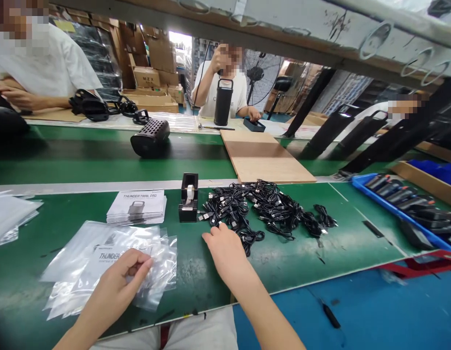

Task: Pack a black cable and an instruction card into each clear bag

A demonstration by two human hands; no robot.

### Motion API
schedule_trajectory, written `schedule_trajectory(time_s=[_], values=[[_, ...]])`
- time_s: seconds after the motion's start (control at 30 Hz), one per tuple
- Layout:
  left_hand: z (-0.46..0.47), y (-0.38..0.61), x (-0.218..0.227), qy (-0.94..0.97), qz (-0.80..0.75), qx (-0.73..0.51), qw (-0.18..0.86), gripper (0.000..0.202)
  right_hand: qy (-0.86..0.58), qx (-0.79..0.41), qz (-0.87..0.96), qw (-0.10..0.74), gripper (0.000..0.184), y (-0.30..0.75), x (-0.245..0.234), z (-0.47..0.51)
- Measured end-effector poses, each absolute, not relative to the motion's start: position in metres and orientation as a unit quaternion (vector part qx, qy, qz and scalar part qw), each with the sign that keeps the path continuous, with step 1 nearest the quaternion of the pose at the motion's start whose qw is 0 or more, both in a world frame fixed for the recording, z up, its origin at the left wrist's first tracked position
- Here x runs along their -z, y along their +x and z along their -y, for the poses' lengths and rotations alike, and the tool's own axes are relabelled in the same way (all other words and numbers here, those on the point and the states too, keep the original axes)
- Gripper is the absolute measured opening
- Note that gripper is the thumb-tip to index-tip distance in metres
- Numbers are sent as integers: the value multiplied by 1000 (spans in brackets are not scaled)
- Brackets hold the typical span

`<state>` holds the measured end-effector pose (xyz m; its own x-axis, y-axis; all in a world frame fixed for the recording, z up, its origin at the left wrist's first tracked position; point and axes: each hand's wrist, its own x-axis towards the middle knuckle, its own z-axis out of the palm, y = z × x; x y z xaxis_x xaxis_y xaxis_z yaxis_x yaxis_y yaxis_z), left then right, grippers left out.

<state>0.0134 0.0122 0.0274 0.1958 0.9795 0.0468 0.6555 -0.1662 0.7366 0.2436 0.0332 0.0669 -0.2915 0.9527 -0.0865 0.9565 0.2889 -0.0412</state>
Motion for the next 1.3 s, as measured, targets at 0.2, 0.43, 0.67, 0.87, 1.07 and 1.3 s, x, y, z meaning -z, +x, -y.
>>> schedule_trajectory(time_s=[0.2,0.43,0.67,0.87,1.07,1.3], values=[[-13,15,-27,701,-578,-277,312,23,578,270,-663,-393,27,218,-59,-30],[-13,14,-21,677,-582,-319,316,20,539,561,-365,-512,17,181,-23,-12],[-5,19,-19,675,-573,-383,263,15,545,586,-281,-531,29,171,-16,-3],[-3,14,-19,687,-580,-398,181,12,579,519,-403,-483,12,142,-25,-6],[-7,8,-40,648,-583,-453,185,13,444,407,-691,-401,26,141,-50,-13],[-25,-13,-75,504,-488,-569,428,47,257,288,-874,-296,18,149,-135,-54]])
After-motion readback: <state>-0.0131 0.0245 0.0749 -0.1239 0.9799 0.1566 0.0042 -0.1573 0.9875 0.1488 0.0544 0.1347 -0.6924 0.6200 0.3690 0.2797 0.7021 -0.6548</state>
